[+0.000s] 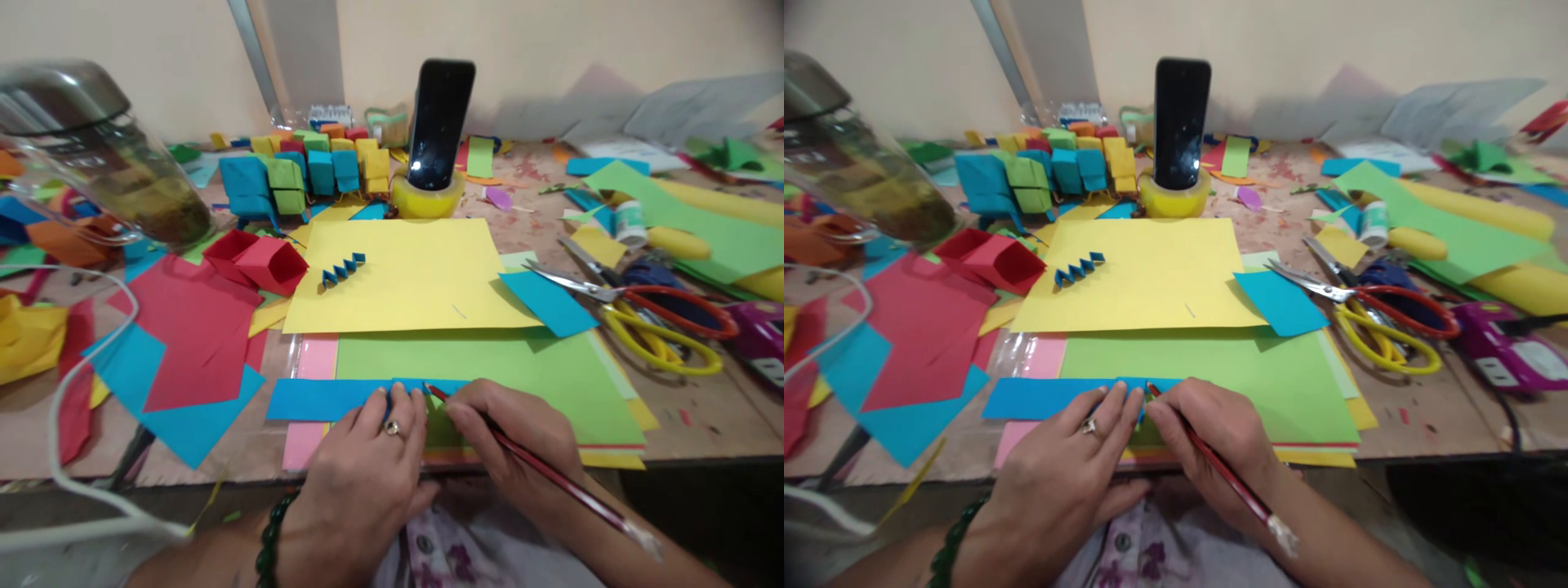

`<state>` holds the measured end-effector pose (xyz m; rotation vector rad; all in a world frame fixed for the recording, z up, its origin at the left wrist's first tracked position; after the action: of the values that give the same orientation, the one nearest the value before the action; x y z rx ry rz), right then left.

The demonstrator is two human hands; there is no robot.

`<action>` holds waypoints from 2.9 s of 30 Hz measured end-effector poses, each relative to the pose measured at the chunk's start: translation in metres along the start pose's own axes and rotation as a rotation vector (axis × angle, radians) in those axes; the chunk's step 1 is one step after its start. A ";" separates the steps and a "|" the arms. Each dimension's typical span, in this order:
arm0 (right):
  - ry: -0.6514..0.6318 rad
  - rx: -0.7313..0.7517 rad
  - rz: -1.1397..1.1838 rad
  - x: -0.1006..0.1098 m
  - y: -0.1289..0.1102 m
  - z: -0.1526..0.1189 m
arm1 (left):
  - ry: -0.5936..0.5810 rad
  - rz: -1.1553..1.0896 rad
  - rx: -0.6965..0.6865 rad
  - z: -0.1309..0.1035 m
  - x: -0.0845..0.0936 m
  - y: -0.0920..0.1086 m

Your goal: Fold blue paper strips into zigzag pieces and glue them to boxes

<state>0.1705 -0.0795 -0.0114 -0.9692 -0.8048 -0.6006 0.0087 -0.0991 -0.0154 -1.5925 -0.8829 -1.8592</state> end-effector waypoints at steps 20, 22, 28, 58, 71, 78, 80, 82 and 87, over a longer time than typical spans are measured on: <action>0.288 0.061 0.212 0.016 0.013 -0.017 | -0.003 -0.030 0.004 -0.004 -0.004 0.001; 0.281 0.163 0.217 0.021 0.015 -0.018 | 0.021 -0.046 0.014 -0.005 -0.004 0.001; 0.243 0.132 -0.048 0.018 0.018 -0.014 | 0.105 -0.060 0.026 -0.007 -0.004 0.001; 0.167 0.001 -0.189 0.019 0.070 -0.038 | 0.474 -0.089 0.431 -0.035 0.023 -0.057; 0.190 -0.056 -0.081 0.020 0.072 -0.043 | 0.037 -0.525 0.310 0.035 0.009 -0.032; 0.223 0.032 -0.269 0.018 0.069 -0.037 | 0.112 -1.141 0.468 0.029 0.010 -0.035; 0.240 0.019 -0.416 0.018 0.067 -0.029 | 0.123 -1.367 0.493 0.025 0.013 -0.032; 0.260 -0.009 -0.564 0.022 0.063 -0.016 | 0.140 -1.533 0.518 0.021 0.014 -0.027; 0.093 -0.142 -0.656 0.036 0.055 0.018 | 0.249 -1.712 0.507 0.010 0.014 -0.014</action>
<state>0.2269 -0.0425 -0.0027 -0.7881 -1.0091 -1.2727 0.0024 -0.0820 -0.0027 0.0385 -2.7298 -2.2024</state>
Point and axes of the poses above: each hand's wrist, its own z-axis towards the middle knuckle, its own x-axis out of the back of the hand, y = z × x, the point moved 2 cm from there along z, towards the middle knuckle, and after that the axes turned 10 degrees about -z, right-handed, at the moved point
